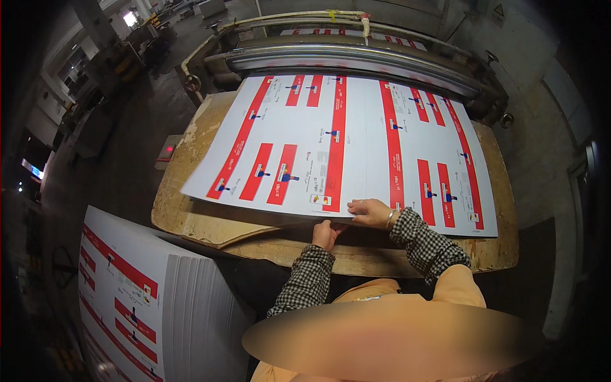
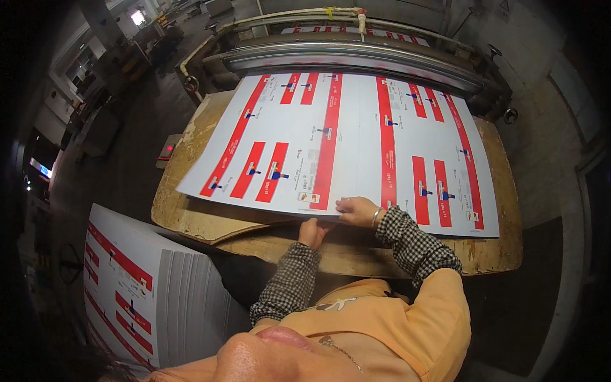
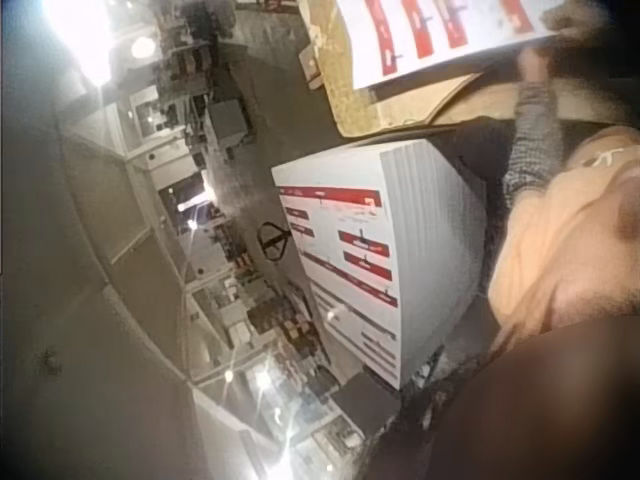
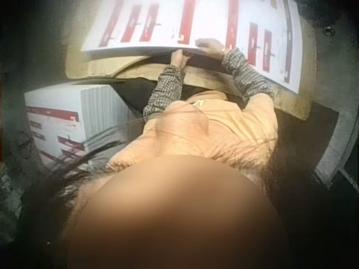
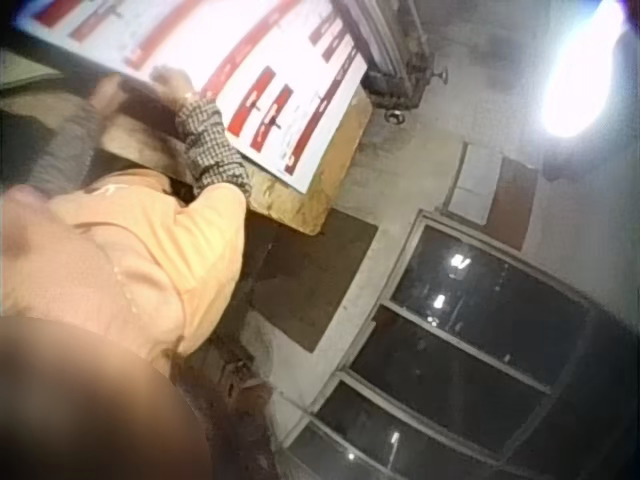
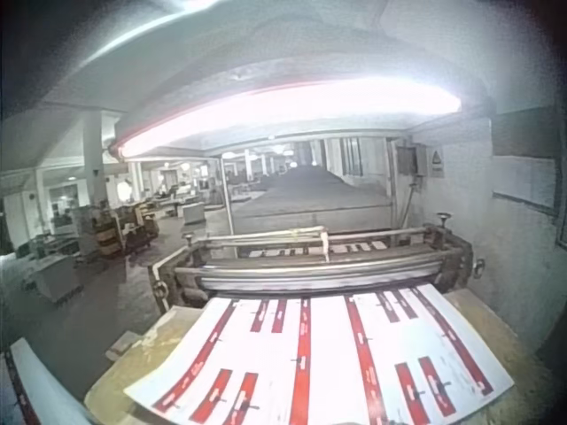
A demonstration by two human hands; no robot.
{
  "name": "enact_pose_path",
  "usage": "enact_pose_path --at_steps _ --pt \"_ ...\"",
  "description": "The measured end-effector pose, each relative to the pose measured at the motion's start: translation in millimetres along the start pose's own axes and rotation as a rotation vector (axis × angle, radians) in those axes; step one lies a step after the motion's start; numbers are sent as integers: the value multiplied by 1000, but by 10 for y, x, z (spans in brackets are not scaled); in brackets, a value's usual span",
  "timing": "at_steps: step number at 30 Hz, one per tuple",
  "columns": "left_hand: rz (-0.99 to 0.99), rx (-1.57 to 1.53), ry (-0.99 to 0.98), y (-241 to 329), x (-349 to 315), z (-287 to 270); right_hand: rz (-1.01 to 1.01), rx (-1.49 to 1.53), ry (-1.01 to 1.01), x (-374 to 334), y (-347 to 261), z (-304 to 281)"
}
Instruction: Moving large printed paper sheets from a stack on the left onto a feed table on the right.
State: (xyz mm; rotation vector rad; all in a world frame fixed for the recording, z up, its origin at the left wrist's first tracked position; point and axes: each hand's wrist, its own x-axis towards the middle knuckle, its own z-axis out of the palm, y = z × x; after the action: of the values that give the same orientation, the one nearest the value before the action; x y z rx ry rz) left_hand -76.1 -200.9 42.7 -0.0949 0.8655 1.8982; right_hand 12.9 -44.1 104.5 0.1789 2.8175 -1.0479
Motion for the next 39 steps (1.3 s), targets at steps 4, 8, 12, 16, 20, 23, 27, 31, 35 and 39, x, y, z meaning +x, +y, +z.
enact_pose_path --at_steps 4,8,12,16,20,23,27,31,35,39 --pt "8 36 -19 5 -24 -17 99 -35 -114 167 4 -141" --pt "-25 50 16 -43 32 -2 266 -152 179 507 369 -218" --pt "-11 54 27 -44 39 31 216 -241 40 469 447 -19" --pt "37 84 6 -1 13 -50 118 -521 -116 119 -120 54" --pt "0 75 -65 16 18 -39 156 -337 -232 257 17 -114" --pt "-10 102 -107 10 -6 -15 287 -35 -360 412 373 -375" --pt "-1 32 -113 68 -64 -7 182 -301 -130 256 360 24" --pt "-4 373 -62 210 -122 71 186 -521 4 -3 -116 92" --pt "133 652 -191 457 -100 320 -87 -421 255 11 -22 -133" --pt "-152 881 -280 583 109 293 27 -425 77 126 -135 -243"
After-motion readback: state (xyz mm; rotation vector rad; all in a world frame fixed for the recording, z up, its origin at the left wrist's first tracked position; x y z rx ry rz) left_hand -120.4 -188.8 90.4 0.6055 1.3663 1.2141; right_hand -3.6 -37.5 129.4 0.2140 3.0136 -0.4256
